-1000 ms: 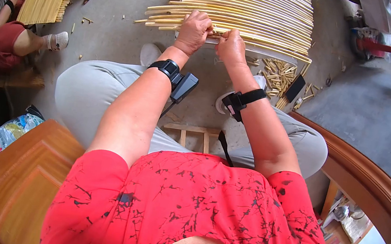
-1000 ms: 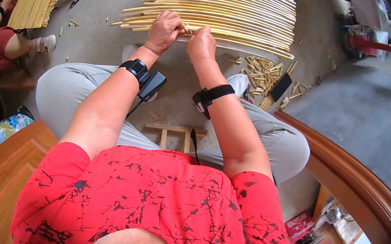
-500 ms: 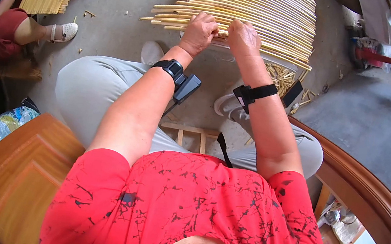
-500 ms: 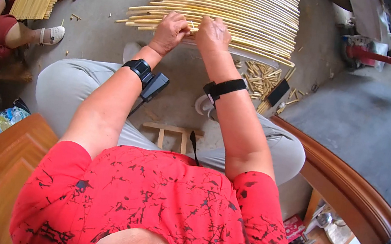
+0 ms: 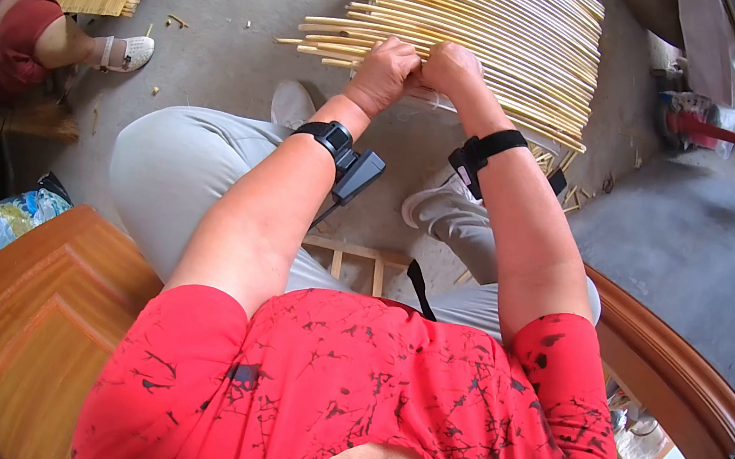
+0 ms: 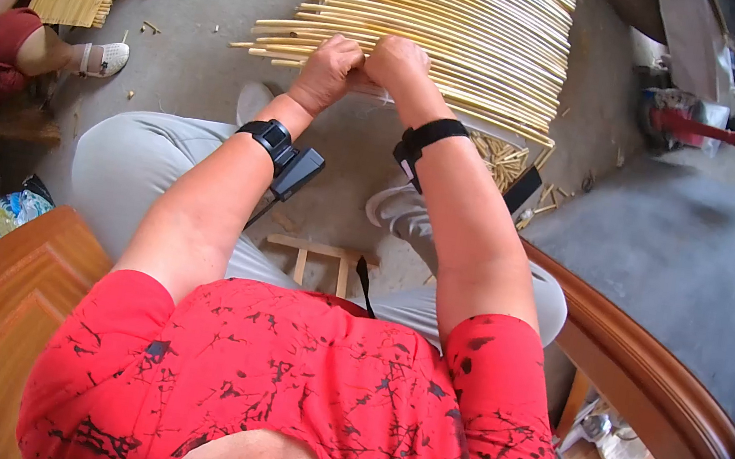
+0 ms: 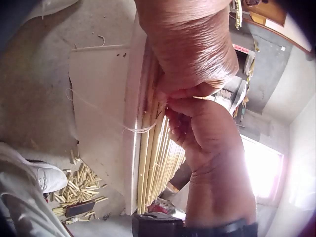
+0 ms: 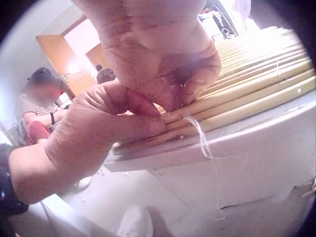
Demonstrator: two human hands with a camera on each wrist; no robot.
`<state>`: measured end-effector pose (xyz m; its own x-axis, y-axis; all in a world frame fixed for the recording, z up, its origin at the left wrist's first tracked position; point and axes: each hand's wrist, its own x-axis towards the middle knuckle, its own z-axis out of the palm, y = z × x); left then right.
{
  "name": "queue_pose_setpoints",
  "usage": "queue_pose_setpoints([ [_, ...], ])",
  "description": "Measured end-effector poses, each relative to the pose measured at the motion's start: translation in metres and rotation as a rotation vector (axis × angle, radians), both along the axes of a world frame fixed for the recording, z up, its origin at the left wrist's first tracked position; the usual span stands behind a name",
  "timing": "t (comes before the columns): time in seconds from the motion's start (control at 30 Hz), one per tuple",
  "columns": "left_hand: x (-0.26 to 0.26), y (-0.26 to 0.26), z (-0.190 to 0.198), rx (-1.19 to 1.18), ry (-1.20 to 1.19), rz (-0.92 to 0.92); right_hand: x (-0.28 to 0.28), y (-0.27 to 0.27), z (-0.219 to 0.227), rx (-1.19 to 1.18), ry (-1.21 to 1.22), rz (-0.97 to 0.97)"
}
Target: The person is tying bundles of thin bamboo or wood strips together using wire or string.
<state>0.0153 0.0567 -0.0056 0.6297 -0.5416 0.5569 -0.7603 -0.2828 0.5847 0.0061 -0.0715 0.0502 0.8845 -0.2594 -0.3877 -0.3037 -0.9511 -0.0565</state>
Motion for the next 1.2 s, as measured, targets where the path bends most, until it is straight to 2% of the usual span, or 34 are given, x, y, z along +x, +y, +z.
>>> queue_pose_setpoints([
  [0.1,0.000,-0.001,-0.001,0.044,0.016,0.013,0.000,0.001,0.001,0.035,-0.031,0.034],
  [0.17,-0.002,-0.002,0.002,-0.031,-0.004,-0.005,0.001,0.002,0.000,-0.010,-0.129,0.055],
  [0.23,-0.004,-0.002,0.003,-0.027,-0.004,-0.021,0.026,-0.007,-0.012,0.027,-0.371,-0.123],
  [0.3,-0.004,0.000,0.003,-0.019,-0.006,-0.041,0.040,-0.016,0.001,0.102,-0.582,-0.075],
  [0.37,-0.005,0.000,0.004,-0.017,0.070,-0.044,0.039,-0.009,0.028,0.825,-0.428,-0.441],
  [0.43,-0.006,0.001,0.006,0.004,0.069,-0.041,0.027,-0.009,0.044,1.200,-0.280,-0.624],
  [0.47,-0.007,0.001,0.006,0.032,0.077,-0.024,0.019,-0.007,0.048,1.173,-0.417,-0.610],
  [0.5,-0.007,0.001,0.006,0.028,0.080,-0.025,0.015,-0.012,0.058,1.167,-0.416,-0.612],
  [0.57,-0.008,0.003,0.008,0.026,0.098,-0.048,0.007,-0.028,0.094,0.924,-0.752,-0.278],
  [0.6,-0.009,0.003,0.010,0.064,0.088,-0.035,0.002,-0.033,0.109,0.921,-0.755,-0.279],
  [0.67,-0.007,0.002,0.010,0.070,0.059,-0.039,-0.016,-0.044,0.144,0.602,-1.263,0.047],
  [0.7,-0.007,0.002,0.009,0.078,0.035,-0.035,-0.030,-0.049,0.176,0.565,-1.357,0.093],
  [0.73,-0.007,0.002,0.010,0.088,0.038,-0.030,-0.047,-0.041,0.214,0.579,-1.348,-0.049],
  [0.8,-0.006,0.000,0.009,0.098,0.030,-0.034,-0.078,-0.069,0.258,0.636,-1.585,0.043],
  [0.87,-0.007,0.001,0.009,0.128,0.032,-0.024,-0.102,-0.061,0.280,0.656,-1.760,-0.078],
  [0.9,-0.006,0.001,0.010,0.127,0.028,-0.024,-0.111,-0.064,0.284,0.655,-1.764,-0.075],
  [0.97,-0.008,0.000,0.012,0.091,0.024,-0.020,-0.129,-0.072,0.289,0.789,-1.579,-0.145],
  [1.03,-0.009,0.000,0.014,0.110,0.014,-0.011,-0.133,-0.067,0.276,0.763,-1.581,-0.138],
  [1.1,-0.009,-0.001,0.012,0.131,0.005,-0.002,-0.138,-0.056,0.271,0.928,-1.478,-0.197],
  [1.17,-0.009,-0.002,0.010,0.136,0.002,0.001,-0.145,-0.057,0.272,0.864,-1.480,-0.187],
  [1.2,-0.009,-0.002,0.009,0.136,0.002,0.001,-0.151,-0.064,0.275,0.869,-1.528,-0.116],
])
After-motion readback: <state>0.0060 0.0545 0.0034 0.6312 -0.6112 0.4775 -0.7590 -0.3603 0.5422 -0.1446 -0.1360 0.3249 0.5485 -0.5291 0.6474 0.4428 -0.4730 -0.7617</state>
